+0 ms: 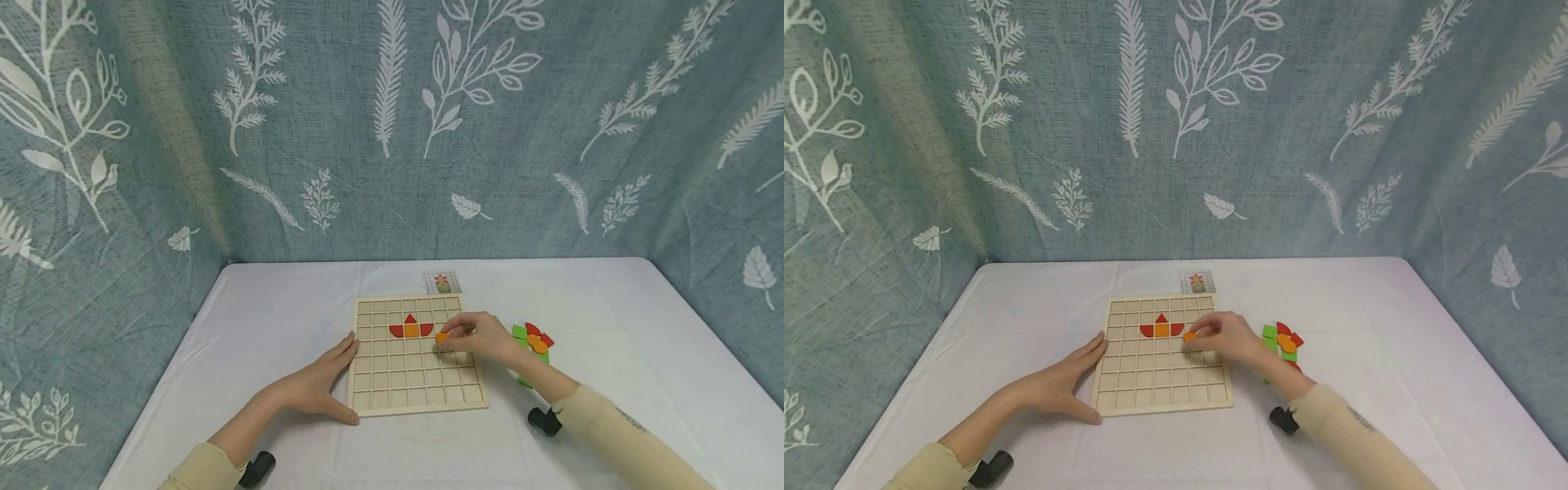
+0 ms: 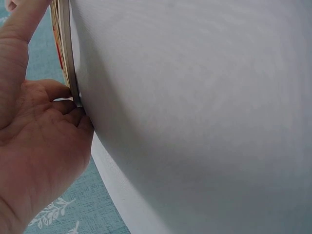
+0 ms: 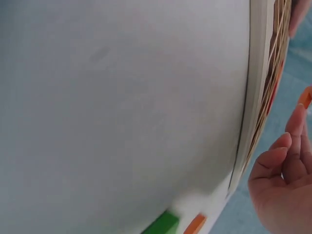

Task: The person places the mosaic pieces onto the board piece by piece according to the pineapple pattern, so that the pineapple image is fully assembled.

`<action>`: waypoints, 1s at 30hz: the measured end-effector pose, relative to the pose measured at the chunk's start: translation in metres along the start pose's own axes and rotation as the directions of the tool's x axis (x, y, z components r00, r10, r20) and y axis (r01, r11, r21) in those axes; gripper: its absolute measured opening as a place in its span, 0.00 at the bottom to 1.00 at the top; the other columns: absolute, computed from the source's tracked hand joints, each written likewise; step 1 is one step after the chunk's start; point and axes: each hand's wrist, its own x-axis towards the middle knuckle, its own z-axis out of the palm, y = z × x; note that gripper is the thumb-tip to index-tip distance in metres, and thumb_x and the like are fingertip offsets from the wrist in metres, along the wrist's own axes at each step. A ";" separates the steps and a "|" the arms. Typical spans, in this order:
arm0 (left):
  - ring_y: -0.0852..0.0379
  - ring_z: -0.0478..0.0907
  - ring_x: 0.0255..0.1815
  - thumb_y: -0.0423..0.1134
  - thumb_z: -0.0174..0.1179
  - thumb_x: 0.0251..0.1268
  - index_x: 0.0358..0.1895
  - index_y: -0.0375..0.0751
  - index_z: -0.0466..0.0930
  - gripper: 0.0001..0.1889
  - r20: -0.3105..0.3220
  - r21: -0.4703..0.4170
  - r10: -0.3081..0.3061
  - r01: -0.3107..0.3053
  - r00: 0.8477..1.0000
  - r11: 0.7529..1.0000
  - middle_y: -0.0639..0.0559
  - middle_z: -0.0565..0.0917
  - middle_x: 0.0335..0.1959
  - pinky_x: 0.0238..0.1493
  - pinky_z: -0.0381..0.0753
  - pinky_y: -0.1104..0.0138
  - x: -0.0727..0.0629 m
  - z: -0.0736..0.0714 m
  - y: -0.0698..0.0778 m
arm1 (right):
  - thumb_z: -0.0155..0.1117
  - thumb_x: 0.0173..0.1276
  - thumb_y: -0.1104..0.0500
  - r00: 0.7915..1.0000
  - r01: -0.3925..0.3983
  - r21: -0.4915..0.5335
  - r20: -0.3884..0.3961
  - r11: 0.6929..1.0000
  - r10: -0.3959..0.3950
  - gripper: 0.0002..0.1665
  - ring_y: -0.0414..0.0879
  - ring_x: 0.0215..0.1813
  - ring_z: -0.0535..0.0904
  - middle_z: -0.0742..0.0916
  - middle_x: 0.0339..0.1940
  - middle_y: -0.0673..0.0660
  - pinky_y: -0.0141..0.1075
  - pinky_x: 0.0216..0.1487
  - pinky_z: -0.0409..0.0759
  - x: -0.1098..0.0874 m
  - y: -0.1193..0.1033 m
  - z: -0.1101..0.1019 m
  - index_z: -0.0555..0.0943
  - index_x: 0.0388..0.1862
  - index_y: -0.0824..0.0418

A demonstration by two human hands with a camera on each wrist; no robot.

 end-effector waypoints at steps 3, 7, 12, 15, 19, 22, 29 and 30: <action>0.36 0.37 0.78 0.56 0.78 0.42 0.76 0.28 0.41 0.67 0.004 0.002 -0.003 0.003 1.000 1.000 0.34 0.37 0.78 0.72 0.49 0.44 0.000 -0.001 0.000 | 0.76 0.56 0.49 0.999 0.029 -0.048 0.016 0.998 -0.028 0.16 0.43 0.33 0.78 0.84 0.28 0.48 0.37 0.38 0.76 0.005 -0.006 0.009 0.85 0.41 0.55; 0.36 0.37 0.78 0.56 0.78 0.42 0.76 0.27 0.41 0.67 0.007 -0.003 -0.001 0.001 1.000 1.000 0.34 0.37 0.78 0.72 0.50 0.45 0.001 -0.002 0.000 | 0.76 0.56 0.50 0.997 0.074 -0.102 0.032 0.992 -0.072 0.15 0.41 0.30 0.78 0.84 0.26 0.46 0.35 0.36 0.77 0.011 -0.013 0.019 0.85 0.39 0.56; 0.36 0.37 0.78 0.55 0.78 0.42 0.76 0.27 0.41 0.67 0.004 -0.006 0.003 -0.003 1.000 1.000 0.34 0.37 0.78 0.72 0.50 0.44 0.002 -0.003 -0.002 | 0.76 0.57 0.53 0.991 0.130 -0.140 0.029 0.982 -0.127 0.12 0.39 0.27 0.77 0.83 0.24 0.44 0.33 0.32 0.76 0.017 -0.018 0.027 0.85 0.37 0.57; 0.36 0.37 0.78 0.55 0.78 0.42 0.76 0.27 0.41 0.67 0.006 -0.004 0.001 -0.001 1.000 1.000 0.34 0.37 0.78 0.72 0.49 0.44 0.002 -0.004 -0.003 | 0.76 0.57 0.55 0.986 0.169 -0.166 0.026 0.972 -0.167 0.11 0.38 0.26 0.76 0.82 0.23 0.44 0.31 0.30 0.75 0.020 -0.020 0.031 0.85 0.36 0.58; 0.36 0.37 0.78 0.56 0.78 0.41 0.77 0.28 0.41 0.67 0.008 0.003 -0.005 0.005 1.000 1.000 0.35 0.37 0.78 0.72 0.49 0.45 0.002 -0.004 -0.004 | 0.75 0.58 0.57 0.982 0.191 -0.194 0.035 0.962 -0.188 0.11 0.37 0.25 0.74 0.81 0.22 0.44 0.30 0.29 0.73 0.024 -0.023 0.036 0.84 0.37 0.59; 0.36 0.37 0.78 0.56 0.78 0.41 0.76 0.28 0.41 0.67 0.008 0.002 -0.002 0.002 1.000 1.000 0.34 0.37 0.78 0.72 0.49 0.44 0.002 -0.005 -0.004 | 0.75 0.59 0.58 0.982 0.191 -0.194 0.043 0.962 -0.186 0.10 0.37 0.24 0.73 0.81 0.22 0.44 0.30 0.28 0.73 0.026 -0.025 0.038 0.84 0.37 0.60; 0.36 0.37 0.78 0.56 0.78 0.41 0.76 0.28 0.41 0.67 0.013 0.003 0.006 -0.006 1.000 1.000 0.34 0.37 0.78 0.73 0.49 0.45 0.004 -0.007 -0.006 | 0.74 0.59 0.61 0.984 0.178 -0.157 0.042 0.971 -0.174 0.09 0.38 0.27 0.76 0.82 0.24 0.45 0.30 0.29 0.74 0.026 -0.028 0.040 0.85 0.38 0.59; 0.36 0.37 0.78 0.56 0.78 0.41 0.76 0.28 0.41 0.67 0.013 0.001 0.008 -0.008 1.000 1.000 0.34 0.37 0.78 0.73 0.49 0.45 0.004 -0.008 -0.006 | 0.74 0.59 0.61 0.984 0.178 -0.158 0.041 0.971 -0.173 0.08 0.38 0.27 0.76 0.82 0.25 0.45 0.30 0.30 0.74 0.026 -0.028 0.040 0.85 0.37 0.59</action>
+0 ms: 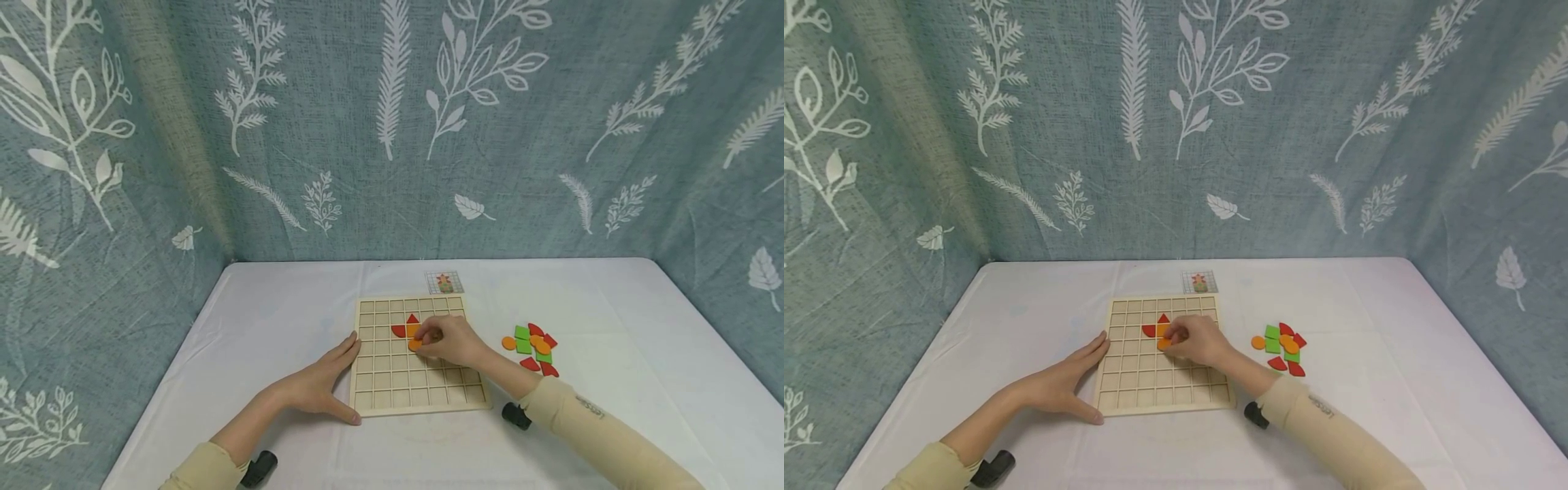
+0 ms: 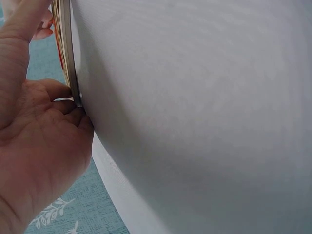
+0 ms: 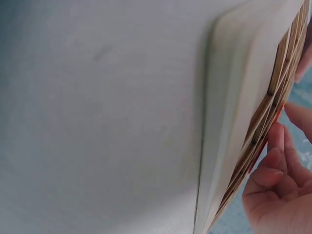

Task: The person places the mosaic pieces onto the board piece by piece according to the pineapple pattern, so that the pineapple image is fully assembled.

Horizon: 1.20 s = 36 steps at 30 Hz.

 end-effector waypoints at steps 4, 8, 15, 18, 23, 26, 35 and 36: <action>0.36 0.37 0.78 0.56 0.78 0.41 0.76 0.27 0.41 0.67 0.001 -0.007 0.000 0.000 1.000 1.000 0.34 0.37 0.78 0.73 0.49 0.45 0.000 -0.001 0.002 | 0.71 0.61 0.63 1.000 0.003 0.006 0.008 1.000 -0.003 0.06 0.39 0.28 0.75 0.83 0.26 0.46 0.30 0.30 0.74 -0.001 0.000 0.000 0.85 0.37 0.60; 0.36 0.37 0.78 0.55 0.78 0.41 0.76 0.27 0.41 0.67 0.005 -0.011 -0.001 0.001 1.000 1.000 0.34 0.37 0.78 0.72 0.49 0.44 0.000 -0.002 0.003 | 0.70 0.62 0.62 1.000 0.014 0.004 0.011 1.000 -0.014 0.06 0.38 0.31 0.76 0.85 0.30 0.46 0.30 0.33 0.76 -0.005 0.000 -0.003 0.86 0.39 0.59; 0.36 0.37 0.78 0.55 0.78 0.41 0.76 0.28 0.41 0.67 0.013 -0.009 -0.008 0.008 1.000 1.000 0.35 0.37 0.78 0.73 0.49 0.44 0.000 -0.002 0.002 | 0.68 0.66 0.58 0.998 -0.062 0.027 -0.012 0.998 0.063 0.06 0.40 0.30 0.76 0.83 0.31 0.46 0.33 0.29 0.73 -0.017 0.010 -0.019 0.86 0.41 0.55; 0.37 0.36 0.78 0.56 0.78 0.41 0.77 0.29 0.41 0.67 0.012 -0.007 -0.012 0.012 1.000 1.000 0.35 0.37 0.79 0.73 0.49 0.45 0.000 -0.002 0.002 | 0.68 0.65 0.58 0.994 -0.104 0.025 -0.039 0.994 0.105 0.07 0.42 0.30 0.76 0.83 0.31 0.47 0.33 0.30 0.73 -0.025 0.018 -0.031 0.86 0.41 0.56; 0.38 0.36 0.78 0.57 0.78 0.41 0.77 0.29 0.41 0.67 0.011 -0.010 -0.014 0.014 1.000 1.000 0.36 0.37 0.79 0.73 0.49 0.45 0.001 -0.002 0.001 | 0.69 0.64 0.58 0.982 -0.172 0.021 -0.080 0.985 0.173 0.09 0.43 0.30 0.75 0.83 0.33 0.48 0.34 0.28 0.71 -0.040 0.035 -0.052 0.86 0.43 0.57; 0.38 0.37 0.78 0.57 0.78 0.41 0.77 0.29 0.41 0.67 0.009 -0.004 -0.018 0.018 1.000 1.000 0.36 0.37 0.79 0.73 0.49 0.45 0.001 -0.001 0.000 | 0.68 0.65 0.57 0.973 -0.213 0.009 -0.090 0.977 0.213 0.11 0.44 0.31 0.75 0.83 0.34 0.48 0.36 0.29 0.72 -0.050 0.046 -0.065 0.85 0.46 0.57; 0.36 0.37 0.78 0.57 0.78 0.41 0.76 0.28 0.41 0.67 0.004 -0.003 -0.012 0.012 1.000 1.000 0.34 0.37 0.78 0.72 0.49 0.43 0.000 -0.001 0.003 | 0.67 0.66 0.57 0.951 -0.283 -0.063 -0.148 0.957 0.271 0.16 0.46 0.31 0.74 0.83 0.35 0.51 0.36 0.28 0.73 -0.078 0.075 -0.100 0.83 0.50 0.62; 0.36 0.37 0.78 0.57 0.78 0.41 0.76 0.28 0.41 0.67 0.004 -0.004 -0.011 0.011 1.000 1.000 0.34 0.37 0.78 0.72 0.49 0.43 0.000 -0.001 0.003 | 0.67 0.66 0.57 0.947 -0.293 -0.073 -0.161 0.953 0.278 0.16 0.46 0.31 0.73 0.83 0.36 0.52 0.36 0.28 0.73 -0.081 0.078 -0.104 0.83 0.50 0.62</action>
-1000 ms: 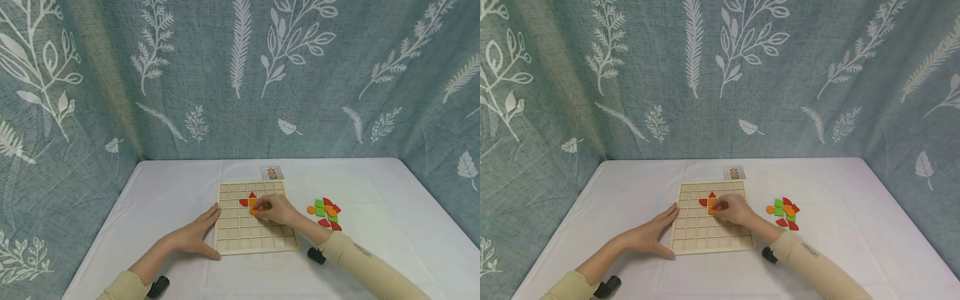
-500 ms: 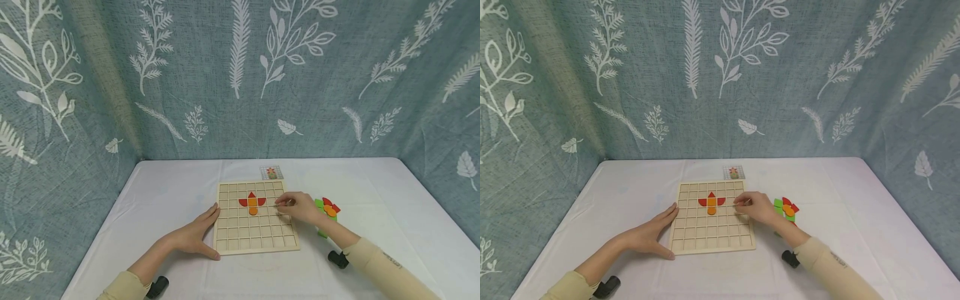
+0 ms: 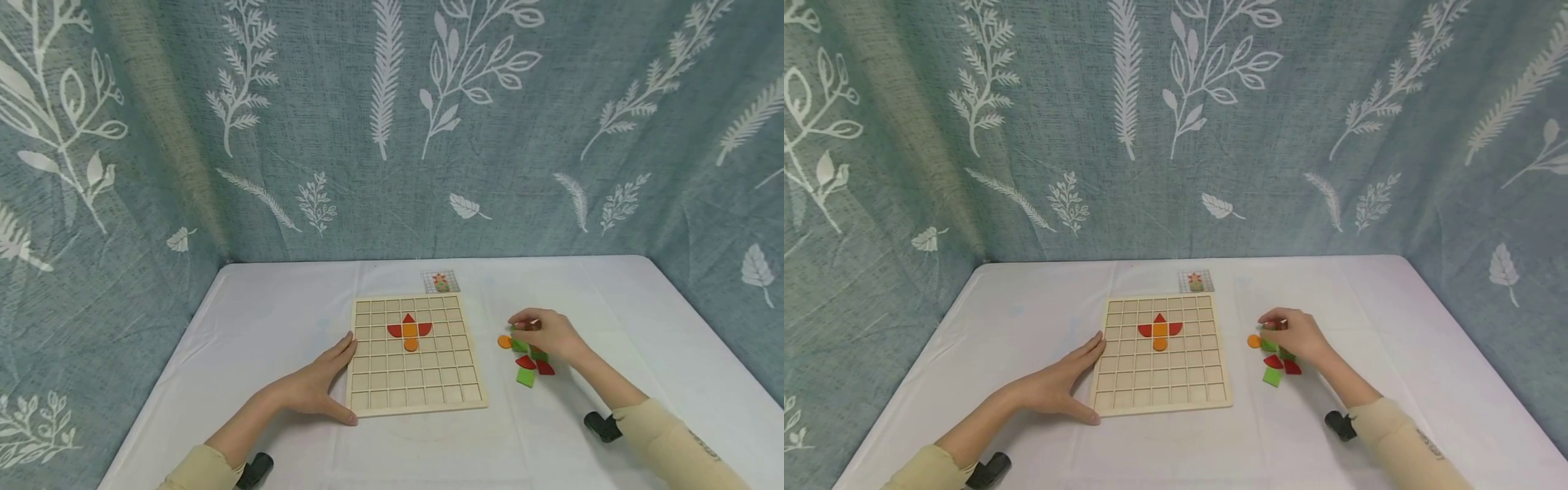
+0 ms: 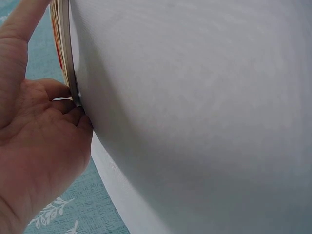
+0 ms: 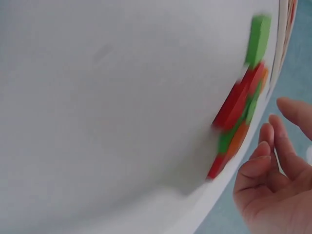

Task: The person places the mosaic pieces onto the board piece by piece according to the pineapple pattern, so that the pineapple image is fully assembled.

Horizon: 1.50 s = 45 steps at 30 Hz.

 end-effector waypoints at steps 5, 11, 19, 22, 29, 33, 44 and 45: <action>0.36 0.37 0.78 0.57 0.78 0.41 0.76 0.28 0.41 0.67 -0.001 0.004 -0.002 0.002 1.000 1.000 0.34 0.37 0.78 0.72 0.48 0.44 -0.001 0.000 0.000 | 0.67 0.67 0.56 0.998 -0.061 -0.025 -0.036 0.998 0.060 0.17 0.47 0.35 0.74 0.84 0.40 0.56 0.37 0.31 0.74 -0.005 0.013 -0.013 0.83 0.51 0.63; 0.35 0.36 0.78 0.57 0.77 0.42 0.76 0.27 0.41 0.67 -0.001 0.011 0.014 -0.014 1.000 1.000 0.34 0.36 0.78 0.72 0.49 0.43 -0.001 0.001 -0.003 | 0.66 0.67 0.57 0.994 -0.108 -0.026 -0.036 0.994 0.107 0.18 0.48 0.35 0.76 0.84 0.41 0.59 0.36 0.32 0.76 -0.005 0.019 -0.019 0.82 0.52 0.66; 0.37 0.36 0.78 0.58 0.77 0.42 0.76 0.28 0.40 0.67 0.007 -0.005 0.016 -0.016 1.000 1.000 0.35 0.36 0.78 0.72 0.48 0.44 0.001 0.003 -0.004 | 0.63 0.67 0.62 0.997 -0.070 -0.034 0.040 0.997 0.071 0.16 0.50 0.39 0.77 0.83 0.42 0.60 0.37 0.35 0.78 -0.003 0.023 -0.026 0.82 0.52 0.67; 0.37 0.36 0.78 0.57 0.77 0.42 0.76 0.28 0.40 0.67 0.003 -0.004 0.016 -0.016 1.000 1.000 0.35 0.36 0.78 0.73 0.48 0.44 0.001 0.003 -0.004 | 0.63 0.65 0.64 0.996 -0.053 -0.027 0.074 0.998 0.055 0.17 0.50 0.39 0.76 0.82 0.42 0.60 0.38 0.35 0.78 -0.002 0.022 -0.027 0.82 0.53 0.66; 0.37 0.35 0.78 0.57 0.77 0.42 0.77 0.28 0.40 0.67 0.002 -0.001 0.013 -0.013 1.000 1.000 0.36 0.36 0.79 0.73 0.48 0.44 0.000 0.003 -0.003 | 0.68 0.64 0.60 0.997 -0.034 -0.012 0.072 0.999 0.035 0.18 0.48 0.35 0.75 0.80 0.37 0.55 0.38 0.32 0.77 0.002 0.027 -0.023 0.82 0.52 0.64; 0.36 0.35 0.78 0.57 0.77 0.43 0.76 0.28 0.39 0.67 0.003 -0.002 0.017 -0.017 1.000 1.000 0.35 0.35 0.78 0.72 0.48 0.43 -0.001 0.002 -0.002 | 0.70 0.64 0.58 0.998 -0.024 -0.021 0.061 1.000 0.025 0.18 0.47 0.35 0.74 0.80 0.34 0.53 0.36 0.30 0.75 0.003 0.027 -0.022 0.82 0.50 0.64; 0.37 0.35 0.78 0.57 0.77 0.42 0.77 0.28 0.40 0.67 0.004 -0.005 0.015 -0.015 1.000 1.000 0.36 0.35 0.79 0.73 0.48 0.44 0.000 0.004 -0.004 | 0.71 0.62 0.54 0.998 -0.049 -0.060 0.023 0.997 0.051 0.19 0.44 0.28 0.73 0.80 0.29 0.51 0.33 0.26 0.72 0.007 0.028 -0.019 0.82 0.47 0.64; 0.37 0.35 0.78 0.57 0.77 0.42 0.77 0.28 0.40 0.67 0.003 -0.005 0.015 -0.015 1.000 1.000 0.36 0.36 0.79 0.73 0.48 0.44 0.000 0.004 -0.004 | 0.72 0.62 0.54 0.998 -0.053 -0.064 0.015 0.997 0.054 0.18 0.44 0.27 0.73 0.80 0.28 0.51 0.33 0.25 0.71 0.007 0.028 -0.018 0.83 0.46 0.64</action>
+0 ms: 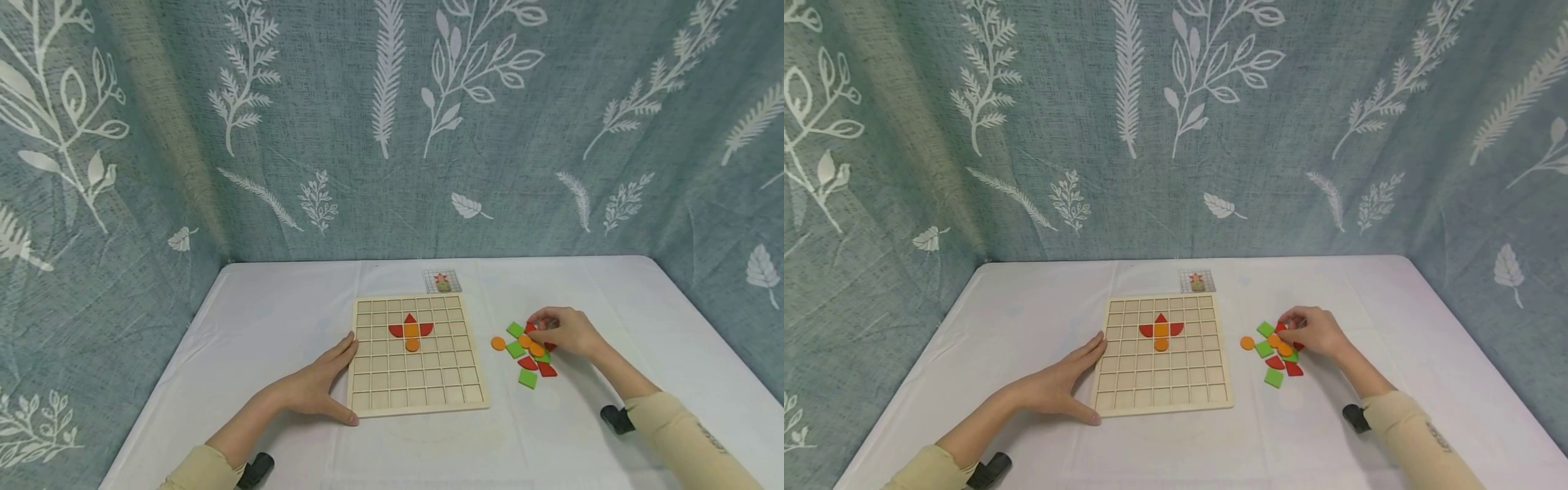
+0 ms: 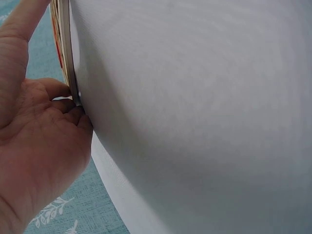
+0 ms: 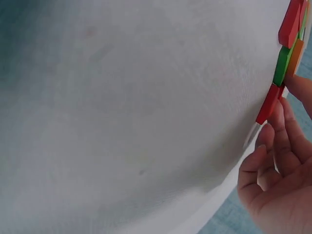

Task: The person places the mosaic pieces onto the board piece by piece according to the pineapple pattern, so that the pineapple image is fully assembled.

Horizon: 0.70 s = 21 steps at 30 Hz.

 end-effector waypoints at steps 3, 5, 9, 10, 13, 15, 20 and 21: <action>0.37 0.35 0.78 0.57 0.77 0.43 0.76 0.28 0.40 0.67 0.000 0.004 0.001 -0.001 1.000 1.000 0.35 0.35 0.79 0.73 0.48 0.45 0.000 -0.001 0.001 | 0.72 0.61 0.53 1.000 0.002 -0.005 -0.019 1.000 -0.002 0.20 0.44 0.26 0.74 0.81 0.27 0.51 0.34 0.26 0.72 0.001 0.000 0.001 0.83 0.46 0.64; 0.37 0.35 0.78 0.57 0.77 0.43 0.76 0.28 0.39 0.67 0.000 0.005 0.004 -0.004 1.000 1.000 0.35 0.35 0.78 0.73 0.48 0.44 0.000 -0.001 0.001 | 0.72 0.61 0.51 0.999 -0.003 0.000 -0.036 1.000 0.003 0.21 0.44 0.27 0.76 0.82 0.28 0.51 0.35 0.27 0.73 0.001 -0.001 0.003 0.83 0.47 0.63; 0.36 0.35 0.78 0.56 0.77 0.43 0.76 0.27 0.39 0.67 -0.003 0.001 0.009 -0.009 1.000 1.000 0.34 0.36 0.78 0.72 0.48 0.43 -0.001 -0.003 0.003 | 0.72 0.61 0.48 0.998 -0.020 0.042 -0.058 0.999 0.022 0.23 0.45 0.28 0.76 0.84 0.32 0.52 0.36 0.26 0.75 0.002 -0.007 0.006 0.84 0.49 0.62; 0.36 0.35 0.78 0.56 0.77 0.43 0.76 0.27 0.39 0.67 -0.004 0.000 0.007 -0.007 1.000 1.000 0.34 0.36 0.78 0.72 0.48 0.43 -0.001 -0.003 0.003 | 0.72 0.61 0.48 0.998 -0.025 0.060 -0.060 0.998 0.028 0.24 0.45 0.28 0.76 0.84 0.33 0.52 0.36 0.25 0.75 0.002 -0.010 0.007 0.83 0.49 0.62; 0.37 0.35 0.78 0.57 0.77 0.43 0.77 0.28 0.39 0.67 -0.004 0.004 -0.003 0.003 1.000 1.000 0.35 0.35 0.78 0.73 0.48 0.44 -0.002 -0.002 0.003 | 0.71 0.61 0.46 0.998 -0.038 0.122 -0.054 0.992 0.044 0.26 0.46 0.27 0.75 0.84 0.34 0.53 0.36 0.24 0.74 0.002 -0.018 0.013 0.83 0.51 0.62; 0.37 0.35 0.78 0.57 0.77 0.43 0.77 0.29 0.39 0.67 -0.002 0.010 -0.007 0.007 1.000 1.000 0.35 0.35 0.78 0.73 0.49 0.44 -0.002 -0.002 0.003 | 0.72 0.61 0.46 0.998 -0.041 0.161 -0.045 0.986 0.049 0.26 0.47 0.29 0.76 0.84 0.34 0.54 0.36 0.27 0.76 0.002 -0.024 0.017 0.83 0.51 0.62; 0.36 0.36 0.78 0.57 0.77 0.43 0.76 0.28 0.40 0.67 -0.006 0.009 0.001 -0.001 1.000 1.000 0.34 0.36 0.78 0.72 0.49 0.43 -0.002 -0.003 0.003 | 0.72 0.60 0.46 1.000 -0.006 0.205 -0.024 0.979 0.011 0.25 0.47 0.34 0.78 0.85 0.34 0.53 0.37 0.33 0.77 0.005 -0.039 0.029 0.84 0.51 0.60; 0.36 0.36 0.78 0.57 0.77 0.43 0.76 0.27 0.39 0.67 -0.007 0.008 0.004 -0.004 1.000 1.000 0.34 0.36 0.78 0.72 0.49 0.43 -0.002 -0.003 0.003 | 0.72 0.60 0.46 1.000 0.007 0.209 -0.017 0.978 -0.003 0.25 0.46 0.34 0.78 0.84 0.34 0.52 0.37 0.33 0.77 0.005 -0.042 0.032 0.84 0.51 0.60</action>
